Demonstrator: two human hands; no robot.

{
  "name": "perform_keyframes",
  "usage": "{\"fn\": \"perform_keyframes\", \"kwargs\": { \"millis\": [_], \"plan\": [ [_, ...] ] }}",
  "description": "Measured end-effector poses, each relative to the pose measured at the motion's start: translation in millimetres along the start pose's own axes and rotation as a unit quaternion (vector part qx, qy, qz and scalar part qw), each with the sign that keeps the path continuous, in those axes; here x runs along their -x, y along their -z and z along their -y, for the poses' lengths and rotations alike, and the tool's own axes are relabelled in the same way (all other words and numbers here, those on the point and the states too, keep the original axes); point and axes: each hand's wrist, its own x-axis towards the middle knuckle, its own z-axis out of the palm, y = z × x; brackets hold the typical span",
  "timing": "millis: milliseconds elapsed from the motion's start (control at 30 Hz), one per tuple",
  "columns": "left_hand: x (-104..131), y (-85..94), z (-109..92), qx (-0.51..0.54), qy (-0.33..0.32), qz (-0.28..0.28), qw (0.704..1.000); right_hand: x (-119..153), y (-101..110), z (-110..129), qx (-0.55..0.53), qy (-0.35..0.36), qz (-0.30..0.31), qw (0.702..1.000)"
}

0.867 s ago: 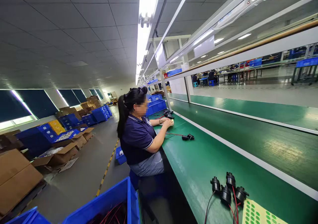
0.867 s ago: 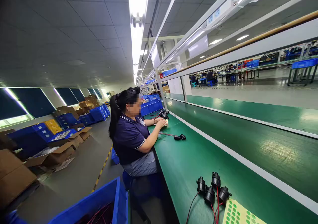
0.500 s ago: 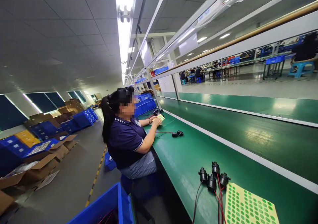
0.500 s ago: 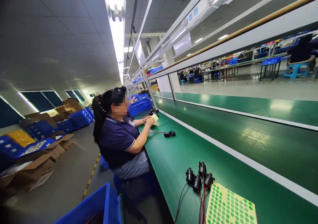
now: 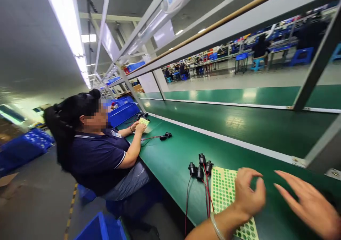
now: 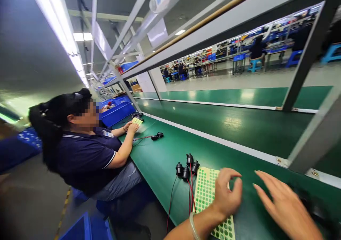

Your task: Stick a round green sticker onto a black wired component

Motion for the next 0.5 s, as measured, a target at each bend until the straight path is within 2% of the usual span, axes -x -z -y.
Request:
{"fn": "perform_keyframes", "kwargs": {
  "millis": [67, 133, 267, 367, 500],
  "plan": [
    [-10.5, 8.4, 2.5, -0.009, -0.021, -0.070, 0.997, -7.1, -18.0, 21.2, -0.013, 0.012, 0.067, 0.998],
    [-18.9, 15.4, 6.5, -0.008, -0.029, -0.115, 0.993, -16.9, -37.5, 45.3, -0.034, 0.012, 0.147, 0.989],
    [-28.6, 23.2, 14.5, -0.003, -0.022, -0.137, 0.990, -27.2, -63.1, 76.1, -0.016, -0.002, 0.185, 0.983],
    [-33.2, 25.8, 19.1, -0.004, -0.021, -0.138, 0.990, -23.9, -64.0, 82.4, 0.015, -0.027, 0.202, 0.979],
    [-35.8, 27.7, 22.4, -0.022, -0.029, -0.111, 0.993, -13.8, -47.4, 91.0, 0.056, -0.059, 0.215, 0.973]
  ]
}}
